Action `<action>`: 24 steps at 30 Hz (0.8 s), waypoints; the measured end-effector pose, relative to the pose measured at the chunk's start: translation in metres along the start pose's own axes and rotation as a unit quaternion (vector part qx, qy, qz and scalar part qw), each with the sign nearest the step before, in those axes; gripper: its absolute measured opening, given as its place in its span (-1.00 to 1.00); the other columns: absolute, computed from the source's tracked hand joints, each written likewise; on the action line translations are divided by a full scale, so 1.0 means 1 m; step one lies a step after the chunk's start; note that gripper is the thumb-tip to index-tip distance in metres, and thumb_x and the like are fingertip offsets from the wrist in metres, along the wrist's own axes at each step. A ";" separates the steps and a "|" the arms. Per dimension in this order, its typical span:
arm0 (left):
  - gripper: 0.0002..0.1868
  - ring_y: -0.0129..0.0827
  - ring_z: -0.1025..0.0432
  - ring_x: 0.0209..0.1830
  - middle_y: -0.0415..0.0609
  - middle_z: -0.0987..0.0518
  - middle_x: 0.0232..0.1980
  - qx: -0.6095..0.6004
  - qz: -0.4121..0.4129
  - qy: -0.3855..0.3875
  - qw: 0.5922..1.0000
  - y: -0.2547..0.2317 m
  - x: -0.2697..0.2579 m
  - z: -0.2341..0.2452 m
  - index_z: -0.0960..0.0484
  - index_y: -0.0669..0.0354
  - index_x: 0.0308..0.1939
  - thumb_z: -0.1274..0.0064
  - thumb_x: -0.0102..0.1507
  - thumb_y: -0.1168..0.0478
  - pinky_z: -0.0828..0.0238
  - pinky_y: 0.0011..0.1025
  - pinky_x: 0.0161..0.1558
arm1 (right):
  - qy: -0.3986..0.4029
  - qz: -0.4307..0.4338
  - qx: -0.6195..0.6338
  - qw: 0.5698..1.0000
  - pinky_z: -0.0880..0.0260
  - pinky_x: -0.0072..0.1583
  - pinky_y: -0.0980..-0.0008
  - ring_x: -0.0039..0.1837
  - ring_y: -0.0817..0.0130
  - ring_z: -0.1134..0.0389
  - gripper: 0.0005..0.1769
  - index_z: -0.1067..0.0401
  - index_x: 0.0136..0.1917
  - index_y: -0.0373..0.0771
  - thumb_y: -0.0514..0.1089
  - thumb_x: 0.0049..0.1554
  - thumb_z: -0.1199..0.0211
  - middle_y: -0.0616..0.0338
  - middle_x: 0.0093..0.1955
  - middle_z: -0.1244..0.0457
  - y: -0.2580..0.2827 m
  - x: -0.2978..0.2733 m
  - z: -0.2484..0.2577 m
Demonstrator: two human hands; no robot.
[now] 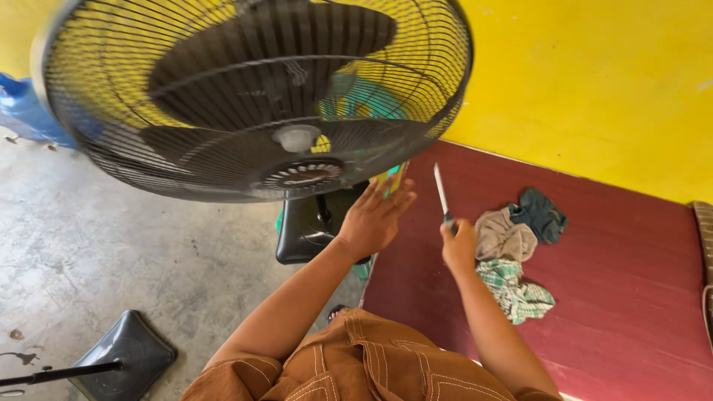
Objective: The person uses a screwdriver to loosen and remove screws from the front and rear grilles of a standing fan. They detach the grilles, set them aside, and handle the fan head and base during the process.
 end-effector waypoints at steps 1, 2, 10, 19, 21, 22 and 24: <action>-0.34 -0.15 -0.02 0.64 -0.12 -0.24 0.61 -0.020 0.021 0.018 0.999 0.005 -0.004 -0.011 -0.43 0.04 0.46 -0.05 0.23 0.24 0.05 -0.09 0.58 | -0.001 0.003 -0.063 0.998 -0.30 0.11 -0.01 0.10 -0.10 -0.30 -0.65 -0.38 0.08 -0.27 -0.01 0.18 -0.37 -0.15 0.03 -0.27 -0.017 -0.012 -0.005; -0.34 -0.13 -0.03 0.63 -0.09 -0.25 0.59 -0.041 0.042 0.037 0.998 0.010 -0.009 -0.020 -0.43 0.07 0.45 -0.06 0.22 0.24 -0.01 -0.10 0.56 | 0.014 -0.026 -0.096 0.995 -0.29 0.14 -0.04 0.15 -0.11 -0.28 -0.63 -0.38 0.09 -0.24 0.01 0.16 -0.37 -0.13 0.07 -0.26 -0.039 -0.025 -0.009; -0.36 -0.06 -0.12 0.56 -0.03 -0.32 0.50 -0.103 0.138 0.062 0.983 0.029 -0.031 -0.031 -0.46 0.14 0.37 -0.09 0.17 0.23 -0.11 -0.12 0.48 | 0.103 -0.116 -0.257 0.954 -0.23 0.24 -0.24 0.36 -0.03 -0.19 -0.57 -0.34 0.23 -0.08 0.07 0.16 -0.32 0.05 0.24 -0.21 -0.099 -0.082 -0.010; -0.42 -0.12 -0.41 0.38 0.10 -0.57 0.31 -0.298 0.468 -0.023 0.832 0.120 -0.134 -0.094 -0.59 0.20 0.27 -0.10 0.34 -0.14 -0.35 -0.24 0.38 | 0.062 -0.013 -0.186 0.980 -0.23 0.29 -0.11 0.36 -0.09 -0.20 -0.35 -0.33 0.32 -0.09 0.15 0.05 -0.42 0.01 0.28 -0.20 -0.043 -0.055 0.000; -0.35 -0.12 -0.48 0.31 0.10 -0.58 0.31 -0.436 0.529 -0.141 0.714 0.153 -0.172 -0.107 -0.51 0.16 0.33 0.04 0.38 -0.24 -0.44 -0.25 0.35 | 0.042 0.092 -0.046 0.994 -0.28 0.42 0.03 0.41 -0.01 -0.26 -0.30 -0.33 0.38 -0.10 0.24 0.13 -0.45 0.14 0.34 -0.22 0.020 -0.026 -0.007; -0.28 -0.05 -0.43 0.30 0.12 -0.49 0.37 -0.512 0.504 -0.229 0.657 0.168 -0.185 -0.100 -0.37 0.13 0.44 0.12 0.39 -0.29 -0.41 -0.22 0.32 | 0.076 0.080 0.096 0.989 -0.28 0.43 0.03 0.42 0.01 -0.23 -0.20 -0.25 0.47 -0.12 0.25 0.13 -0.43 0.06 0.42 -0.10 0.044 -0.011 -0.017; -0.15 -0.02 -0.29 0.39 0.04 -0.27 0.50 -0.595 0.471 -0.363 0.541 0.191 -0.207 -0.091 -0.08 -0.01 0.56 0.21 0.35 -0.38 -0.34 -0.12 0.32 | 0.177 0.063 0.333 0.924 -0.24 0.42 0.03 0.50 0.12 -0.11 0.01 0.00 0.60 -0.11 0.27 0.10 -0.41 0.06 0.57 0.08 0.102 0.011 -0.034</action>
Point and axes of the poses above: each hand's wrist, its own x-axis towards the middle knuckle, its own z-axis out of the back of the hand, y = z × x, the point moved 10 cm from there along x, towards the middle knuckle
